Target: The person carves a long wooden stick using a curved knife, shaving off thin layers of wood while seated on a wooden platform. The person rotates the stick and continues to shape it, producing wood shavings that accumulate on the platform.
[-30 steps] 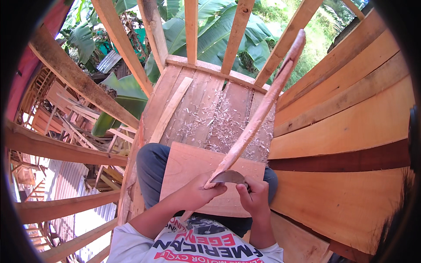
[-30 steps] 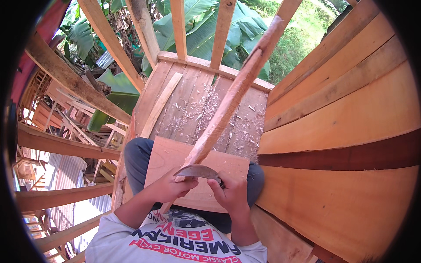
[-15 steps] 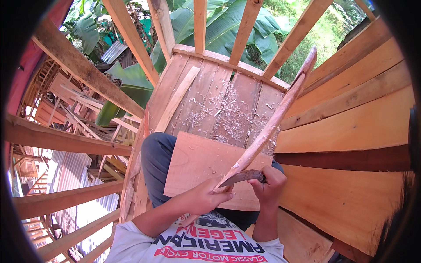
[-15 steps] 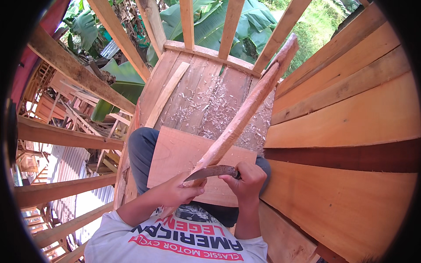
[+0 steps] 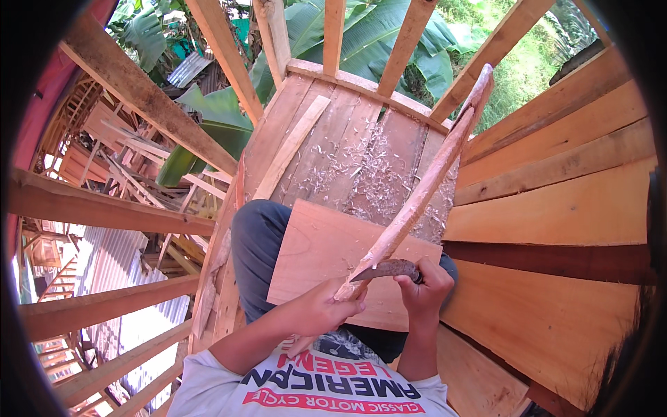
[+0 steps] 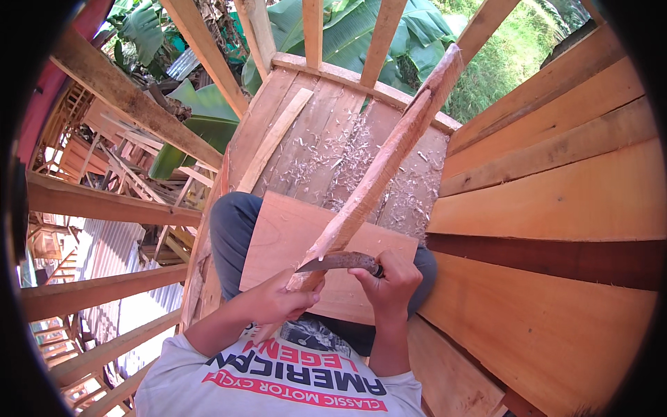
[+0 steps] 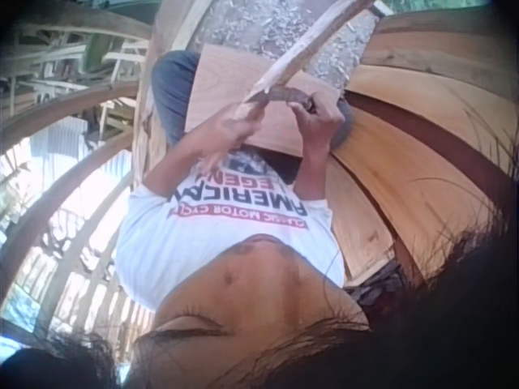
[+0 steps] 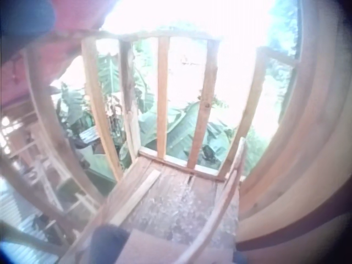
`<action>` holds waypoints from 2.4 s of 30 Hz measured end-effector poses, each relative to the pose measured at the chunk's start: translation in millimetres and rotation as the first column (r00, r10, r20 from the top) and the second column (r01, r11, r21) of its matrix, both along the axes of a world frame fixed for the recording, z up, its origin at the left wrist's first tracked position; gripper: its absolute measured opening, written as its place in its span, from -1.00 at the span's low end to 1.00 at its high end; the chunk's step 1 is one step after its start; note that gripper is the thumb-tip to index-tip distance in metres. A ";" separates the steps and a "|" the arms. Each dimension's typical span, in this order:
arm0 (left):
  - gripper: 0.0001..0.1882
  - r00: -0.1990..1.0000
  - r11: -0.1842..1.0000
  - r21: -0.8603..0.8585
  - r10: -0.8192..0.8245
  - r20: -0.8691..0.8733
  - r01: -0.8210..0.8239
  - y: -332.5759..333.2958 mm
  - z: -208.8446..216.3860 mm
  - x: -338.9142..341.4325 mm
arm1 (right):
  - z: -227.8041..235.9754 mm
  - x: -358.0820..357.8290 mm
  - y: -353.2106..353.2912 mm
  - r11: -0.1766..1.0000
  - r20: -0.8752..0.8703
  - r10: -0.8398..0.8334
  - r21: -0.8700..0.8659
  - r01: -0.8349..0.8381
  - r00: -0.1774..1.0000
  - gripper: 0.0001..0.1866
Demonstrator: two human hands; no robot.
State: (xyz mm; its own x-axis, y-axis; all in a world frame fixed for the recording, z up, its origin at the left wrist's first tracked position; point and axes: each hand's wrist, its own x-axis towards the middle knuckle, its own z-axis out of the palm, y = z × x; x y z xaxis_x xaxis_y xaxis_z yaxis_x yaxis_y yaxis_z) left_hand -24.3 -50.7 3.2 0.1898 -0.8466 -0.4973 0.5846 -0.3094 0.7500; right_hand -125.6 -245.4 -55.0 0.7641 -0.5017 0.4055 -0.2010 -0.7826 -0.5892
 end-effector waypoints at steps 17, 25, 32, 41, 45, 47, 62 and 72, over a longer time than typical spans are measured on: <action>-0.89 0.992 0.998 0.031 0.050 -0.117 -0.047 5.8 -5.9 3.5 | -4.9 10.3 10.8 0.993 -0.017 -0.052 0.110 0.053 0.999 -0.31; -0.89 0.924 0.999 -0.041 0.001 -0.383 -0.018 16.3 -20.3 22.9 | 39.2 -6.0 7.6 0.713 -0.210 0.370 0.689 -0.132 0.905 -0.73; -0.85 0.918 0.995 -0.090 -0.083 -0.387 0.052 3.9 -14.8 28.7 | 39.7 -22.0 6.8 0.281 -0.055 0.451 0.956 -0.083 0.891 -0.76; -0.84 0.933 0.996 -0.054 -0.084 -0.350 0.070 -5.0 -23.3 13.7 | 35.9 -23.9 -4.1 0.336 -0.072 0.527 0.933 -0.129 0.847 -0.73; -0.84 0.942 0.993 -0.054 -0.114 -0.314 0.102 -10.7 -22.5 12.7 | 38.8 -23.0 -6.9 0.403 -0.016 0.564 0.878 -0.258 0.826 -0.73; -0.83 0.954 0.990 -0.068 -0.139 -0.267 0.125 -10.7 -22.5 15.0 | 40.0 -27.2 -11.9 0.463 -0.089 0.497 0.868 -0.177 0.863 -0.74; -0.76 0.830 0.992 -0.123 -0.101 -0.549 0.039 -7.4 -27.4 9.3 | 31.8 -34.9 -23.1 0.574 0.004 0.228 0.807 -0.137 0.974 -0.83; -0.78 0.902 0.991 -0.095 -0.124 -0.413 0.093 -12.4 -22.2 11.4 | 27.2 -33.3 -2.1 0.165 0.040 0.456 0.978 -0.129 0.889 -0.74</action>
State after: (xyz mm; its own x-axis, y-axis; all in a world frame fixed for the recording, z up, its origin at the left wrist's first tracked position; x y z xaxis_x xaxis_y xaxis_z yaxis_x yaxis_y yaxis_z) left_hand -12.9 -63.1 -19.0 -0.1167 -0.8863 -0.4482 0.8149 -0.3434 0.4670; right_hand -158.9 -247.5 -27.8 0.9222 -0.0888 -0.3763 -0.3366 0.2945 -0.8944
